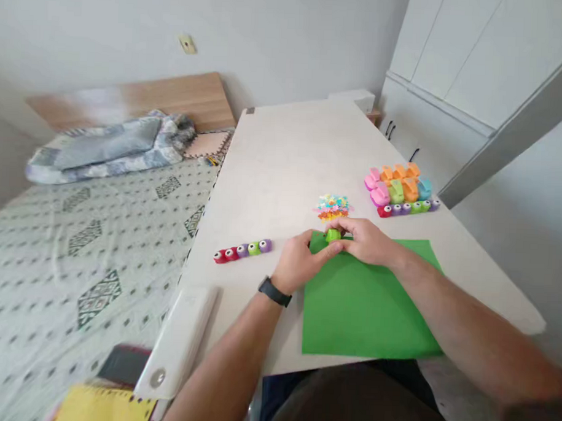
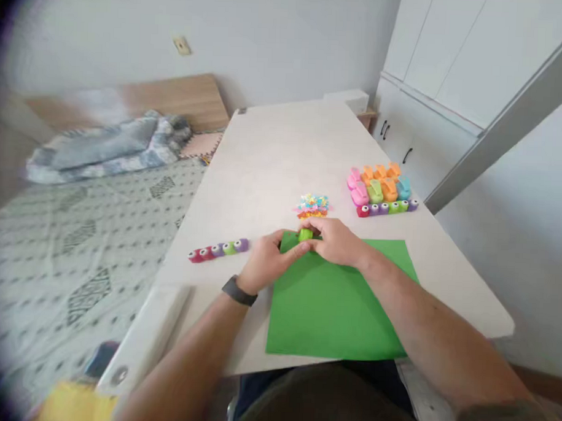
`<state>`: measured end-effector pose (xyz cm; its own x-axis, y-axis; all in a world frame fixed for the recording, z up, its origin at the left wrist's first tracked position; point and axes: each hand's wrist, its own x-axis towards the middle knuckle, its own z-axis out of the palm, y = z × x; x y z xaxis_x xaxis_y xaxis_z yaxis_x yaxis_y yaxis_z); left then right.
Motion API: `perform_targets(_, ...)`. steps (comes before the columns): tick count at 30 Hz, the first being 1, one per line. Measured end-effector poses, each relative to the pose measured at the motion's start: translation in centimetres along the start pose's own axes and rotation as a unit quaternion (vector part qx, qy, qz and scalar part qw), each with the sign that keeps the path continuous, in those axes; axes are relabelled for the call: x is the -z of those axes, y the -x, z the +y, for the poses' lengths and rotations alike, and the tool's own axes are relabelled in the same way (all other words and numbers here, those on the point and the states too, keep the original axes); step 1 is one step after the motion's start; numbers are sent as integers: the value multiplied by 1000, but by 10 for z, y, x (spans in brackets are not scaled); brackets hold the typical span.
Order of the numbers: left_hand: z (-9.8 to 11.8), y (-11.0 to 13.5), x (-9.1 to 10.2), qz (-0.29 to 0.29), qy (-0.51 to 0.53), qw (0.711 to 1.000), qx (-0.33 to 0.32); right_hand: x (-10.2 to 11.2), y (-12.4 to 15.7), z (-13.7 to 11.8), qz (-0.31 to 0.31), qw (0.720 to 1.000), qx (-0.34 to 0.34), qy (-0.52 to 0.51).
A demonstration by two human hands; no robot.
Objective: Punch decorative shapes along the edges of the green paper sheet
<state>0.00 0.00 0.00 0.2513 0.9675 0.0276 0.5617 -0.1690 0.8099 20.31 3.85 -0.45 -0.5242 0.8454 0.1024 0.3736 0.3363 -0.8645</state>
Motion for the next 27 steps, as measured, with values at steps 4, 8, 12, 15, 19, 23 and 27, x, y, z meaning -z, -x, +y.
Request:
perform_targets(4, 2, -3, -1, 20, 8, 1000, 11, -1, 2, -2, 7, 1000, 10, 7)
perform_targets(8, 0, -4, -2, 27, 6, 1000, 9, -1, 1, -3, 14, 1000, 15, 10)
perform_targets(12, -2, -5, -3, 29, -16, 999, 2, -2, -1, -1, 13, 1000, 8, 18)
perform_targets(15, -4, -6, -3, 29, -16, 999, 0, -3, -2, -1, 11, 1000, 3, 25)
perform_targets(19, -6, -7, -1, 23, 5, 1000, 2, -2, 0, -2, 9, 1000, 5, 22)
perform_targets(23, -7, -8, -1, 11, 42, 999, 2, 0, 3, -2, 18, 1000, -2, 14)
perform_targets(27, -8, -8, -1, 9, 40, 999, 8, 3, 1, 1, 64, 998, -26, -8)
